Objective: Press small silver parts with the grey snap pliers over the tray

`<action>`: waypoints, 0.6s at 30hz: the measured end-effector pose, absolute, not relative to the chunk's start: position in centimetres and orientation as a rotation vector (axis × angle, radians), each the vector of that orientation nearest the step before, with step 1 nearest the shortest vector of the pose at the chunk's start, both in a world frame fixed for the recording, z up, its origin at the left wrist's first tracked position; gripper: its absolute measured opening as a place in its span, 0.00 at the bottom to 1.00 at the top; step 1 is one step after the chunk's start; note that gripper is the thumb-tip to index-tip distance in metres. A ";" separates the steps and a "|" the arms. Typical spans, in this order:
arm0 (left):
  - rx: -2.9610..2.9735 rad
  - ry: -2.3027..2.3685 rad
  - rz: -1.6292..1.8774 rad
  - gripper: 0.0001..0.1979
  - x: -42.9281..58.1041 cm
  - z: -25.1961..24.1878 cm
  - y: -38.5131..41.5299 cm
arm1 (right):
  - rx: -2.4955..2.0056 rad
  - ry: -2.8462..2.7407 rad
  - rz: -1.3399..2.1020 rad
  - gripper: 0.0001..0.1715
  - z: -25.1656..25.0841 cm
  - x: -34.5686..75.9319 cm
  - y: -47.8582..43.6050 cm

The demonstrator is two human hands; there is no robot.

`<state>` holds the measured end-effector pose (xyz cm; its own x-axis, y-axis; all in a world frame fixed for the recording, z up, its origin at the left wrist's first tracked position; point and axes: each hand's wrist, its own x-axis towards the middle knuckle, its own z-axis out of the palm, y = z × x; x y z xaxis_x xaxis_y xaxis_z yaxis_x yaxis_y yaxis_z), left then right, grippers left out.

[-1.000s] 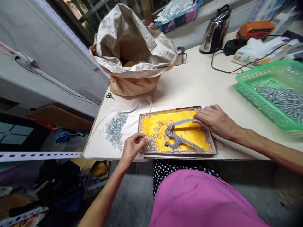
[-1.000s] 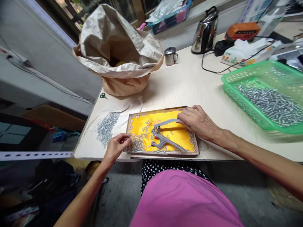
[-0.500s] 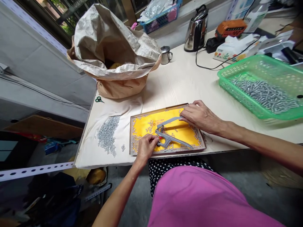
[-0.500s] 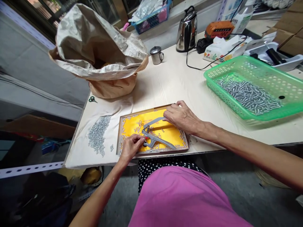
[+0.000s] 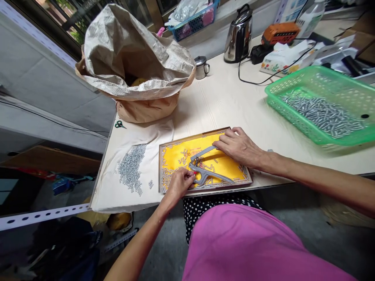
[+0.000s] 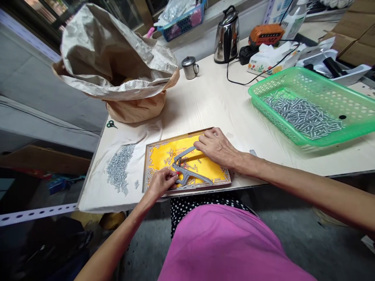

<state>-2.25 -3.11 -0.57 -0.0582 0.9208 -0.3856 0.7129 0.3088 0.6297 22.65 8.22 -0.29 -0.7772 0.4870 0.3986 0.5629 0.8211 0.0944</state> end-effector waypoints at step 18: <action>1.410 1.835 0.309 0.06 -2.2 -0.3 -3.5 | -0.884 -2.741 -0.130 0.62 -1.0 22.8 3.9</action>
